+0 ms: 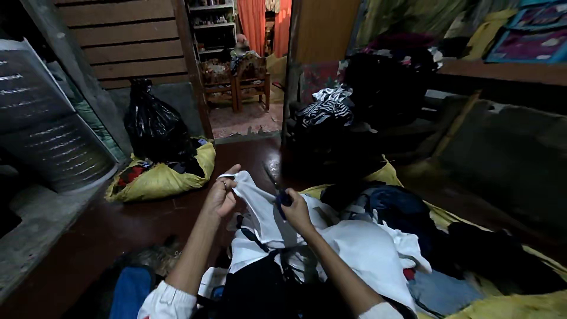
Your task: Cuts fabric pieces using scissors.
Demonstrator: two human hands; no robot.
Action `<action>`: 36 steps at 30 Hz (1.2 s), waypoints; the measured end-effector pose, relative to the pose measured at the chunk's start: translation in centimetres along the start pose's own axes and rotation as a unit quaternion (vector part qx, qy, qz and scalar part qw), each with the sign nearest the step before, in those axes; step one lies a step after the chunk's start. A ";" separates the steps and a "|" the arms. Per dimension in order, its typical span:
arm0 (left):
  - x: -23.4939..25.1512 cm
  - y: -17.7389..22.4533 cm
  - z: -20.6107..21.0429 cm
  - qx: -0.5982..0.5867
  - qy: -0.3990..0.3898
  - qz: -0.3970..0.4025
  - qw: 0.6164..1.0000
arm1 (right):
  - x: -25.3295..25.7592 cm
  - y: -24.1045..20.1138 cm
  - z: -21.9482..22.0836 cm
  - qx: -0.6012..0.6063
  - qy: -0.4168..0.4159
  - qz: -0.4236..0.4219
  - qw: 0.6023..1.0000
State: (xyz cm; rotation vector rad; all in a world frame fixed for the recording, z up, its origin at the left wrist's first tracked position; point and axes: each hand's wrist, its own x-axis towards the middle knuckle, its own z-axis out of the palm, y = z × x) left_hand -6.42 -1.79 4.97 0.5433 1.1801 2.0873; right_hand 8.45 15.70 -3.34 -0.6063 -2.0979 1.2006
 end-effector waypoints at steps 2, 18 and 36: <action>2.9 1.2 -0.2 -0.016 0.026 0.022 0.999 | 2.3 -1.0 -1.3 -0.046 0.024 0.008 0.999; -12.9 -10.1 -2.8 0.222 0.124 0.087 0.963 | -6.3 4.0 -3.3 -0.089 0.039 0.057 0.994; -15.4 -11.6 -1.7 0.068 0.138 -0.092 0.984 | -15.3 -2.8 2.9 0.315 -0.038 0.265 0.910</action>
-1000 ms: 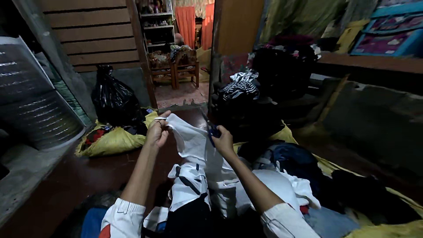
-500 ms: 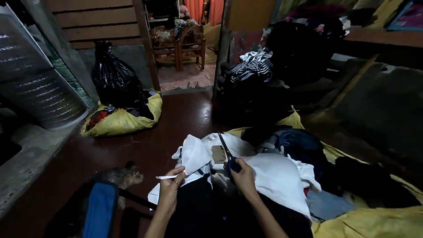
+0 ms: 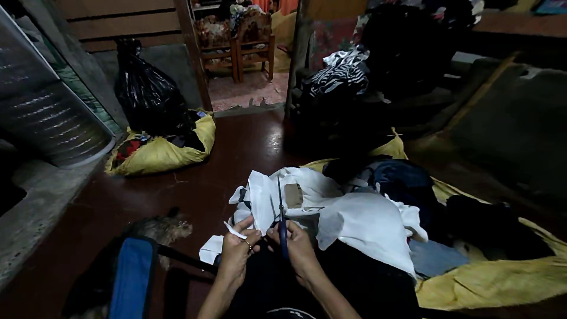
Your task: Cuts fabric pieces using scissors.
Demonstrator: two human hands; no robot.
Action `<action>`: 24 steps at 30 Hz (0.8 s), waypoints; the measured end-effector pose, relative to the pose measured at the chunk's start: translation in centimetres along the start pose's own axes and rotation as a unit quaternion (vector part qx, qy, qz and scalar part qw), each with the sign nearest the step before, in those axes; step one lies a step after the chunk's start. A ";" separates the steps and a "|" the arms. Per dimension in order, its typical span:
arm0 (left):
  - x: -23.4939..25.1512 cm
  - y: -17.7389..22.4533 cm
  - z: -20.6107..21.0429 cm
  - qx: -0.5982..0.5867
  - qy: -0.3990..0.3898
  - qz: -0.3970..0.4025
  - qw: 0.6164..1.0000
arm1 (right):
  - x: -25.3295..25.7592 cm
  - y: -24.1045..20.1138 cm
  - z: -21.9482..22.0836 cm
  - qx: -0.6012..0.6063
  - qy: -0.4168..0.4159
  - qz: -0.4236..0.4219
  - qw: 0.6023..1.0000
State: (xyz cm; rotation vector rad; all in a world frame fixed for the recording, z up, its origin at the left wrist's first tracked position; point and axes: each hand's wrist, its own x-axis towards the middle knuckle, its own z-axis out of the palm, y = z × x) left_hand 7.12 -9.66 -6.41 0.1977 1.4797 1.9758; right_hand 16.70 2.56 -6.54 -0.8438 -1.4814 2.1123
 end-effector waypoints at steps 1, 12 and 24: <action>-0.1 -0.1 0.1 0.009 -0.006 -0.005 1.000 | 0.2 0.1 -0.2 -0.011 0.005 -0.014 1.000; 0.3 -0.5 0.1 0.054 -0.030 -0.006 0.998 | 0.3 0.2 -0.8 -0.069 0.026 -0.079 0.994; 0.2 0.2 0.2 0.106 -0.046 -0.038 0.993 | 0.3 0.6 -0.5 -0.034 0.021 -0.040 0.998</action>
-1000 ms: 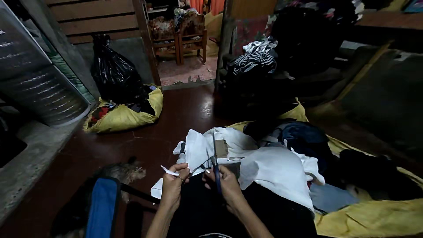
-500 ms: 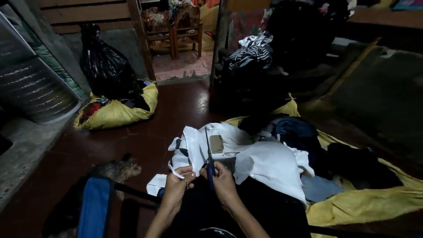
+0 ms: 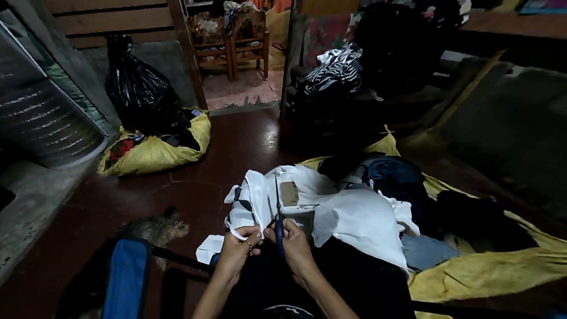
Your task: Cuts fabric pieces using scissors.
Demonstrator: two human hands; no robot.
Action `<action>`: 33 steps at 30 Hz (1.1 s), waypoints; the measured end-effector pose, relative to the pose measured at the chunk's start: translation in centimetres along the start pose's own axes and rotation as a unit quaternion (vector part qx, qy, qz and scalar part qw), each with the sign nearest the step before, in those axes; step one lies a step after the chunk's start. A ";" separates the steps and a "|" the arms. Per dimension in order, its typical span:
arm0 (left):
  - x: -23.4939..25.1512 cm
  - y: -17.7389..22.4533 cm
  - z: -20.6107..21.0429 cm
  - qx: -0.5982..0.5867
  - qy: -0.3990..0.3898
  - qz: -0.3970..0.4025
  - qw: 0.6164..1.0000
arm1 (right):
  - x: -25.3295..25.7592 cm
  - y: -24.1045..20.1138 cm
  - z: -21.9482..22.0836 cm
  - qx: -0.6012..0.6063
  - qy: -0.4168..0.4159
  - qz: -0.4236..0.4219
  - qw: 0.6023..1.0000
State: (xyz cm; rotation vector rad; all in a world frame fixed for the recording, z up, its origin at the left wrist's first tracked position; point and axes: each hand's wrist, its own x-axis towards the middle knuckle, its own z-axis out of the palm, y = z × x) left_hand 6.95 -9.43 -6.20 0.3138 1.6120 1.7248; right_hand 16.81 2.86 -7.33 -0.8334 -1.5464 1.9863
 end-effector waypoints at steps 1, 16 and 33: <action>0.0 -0.1 0.0 0.005 -0.001 0.003 1.000 | 0.0 0.1 0.0 0.006 0.001 0.005 1.000; 1.5 0.3 0.6 -0.064 0.020 -0.004 0.998 | -0.5 -0.2 0.0 0.176 0.015 0.105 0.979; 2.6 0.5 -0.3 -0.089 0.012 0.027 0.996 | -0.8 -0.3 0.3 0.139 0.021 0.084 0.986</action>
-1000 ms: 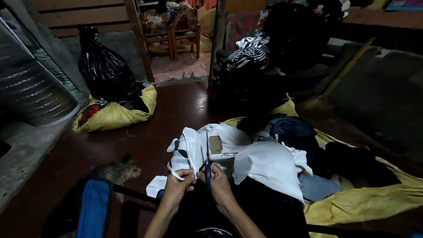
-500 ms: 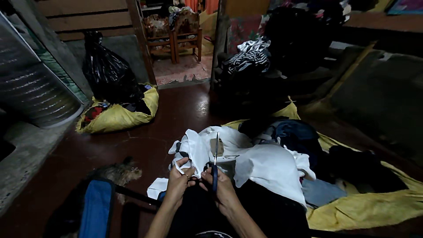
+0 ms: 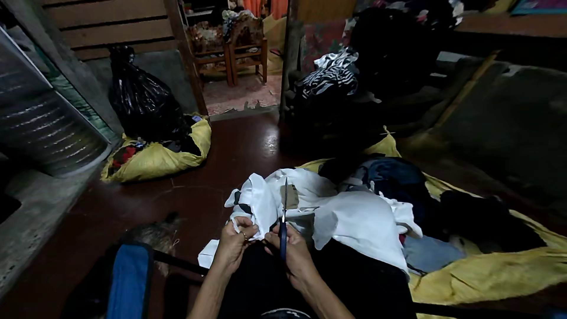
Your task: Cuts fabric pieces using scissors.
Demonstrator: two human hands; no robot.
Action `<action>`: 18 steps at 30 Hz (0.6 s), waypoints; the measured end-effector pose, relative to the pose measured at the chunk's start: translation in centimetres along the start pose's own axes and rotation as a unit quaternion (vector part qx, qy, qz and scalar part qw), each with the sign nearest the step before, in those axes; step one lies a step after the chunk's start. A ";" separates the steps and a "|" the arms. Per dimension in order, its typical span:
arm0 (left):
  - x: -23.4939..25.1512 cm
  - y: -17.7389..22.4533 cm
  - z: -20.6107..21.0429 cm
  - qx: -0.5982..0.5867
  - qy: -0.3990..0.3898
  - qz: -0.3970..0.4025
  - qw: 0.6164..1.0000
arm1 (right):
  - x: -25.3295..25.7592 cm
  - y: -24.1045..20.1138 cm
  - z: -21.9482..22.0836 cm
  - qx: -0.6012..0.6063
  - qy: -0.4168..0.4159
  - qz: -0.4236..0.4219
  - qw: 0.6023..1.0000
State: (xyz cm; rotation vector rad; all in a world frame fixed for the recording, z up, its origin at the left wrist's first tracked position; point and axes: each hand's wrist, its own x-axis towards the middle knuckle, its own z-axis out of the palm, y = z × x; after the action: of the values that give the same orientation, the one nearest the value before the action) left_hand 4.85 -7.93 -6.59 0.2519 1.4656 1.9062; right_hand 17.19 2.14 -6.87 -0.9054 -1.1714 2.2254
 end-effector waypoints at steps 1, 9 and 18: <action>0.0 -0.1 -0.2 0.059 -0.005 0.026 0.998 | 0.0 0.0 0.0 -0.001 -0.001 -0.002 1.000; 0.5 0.6 -0.7 0.156 -0.011 -0.002 0.988 | -0.1 0.0 0.4 -0.010 -0.007 0.009 1.000; 0.2 2.0 -1.8 -0.013 -0.064 -0.118 0.991 | 0.4 0.0 0.4 -0.021 -0.021 0.010 0.999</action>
State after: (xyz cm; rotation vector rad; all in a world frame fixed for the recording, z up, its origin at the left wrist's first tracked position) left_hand 2.90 -9.42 -5.44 0.1768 1.3242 1.6871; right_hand 16.58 2.20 -6.82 -0.8941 -1.2377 2.2548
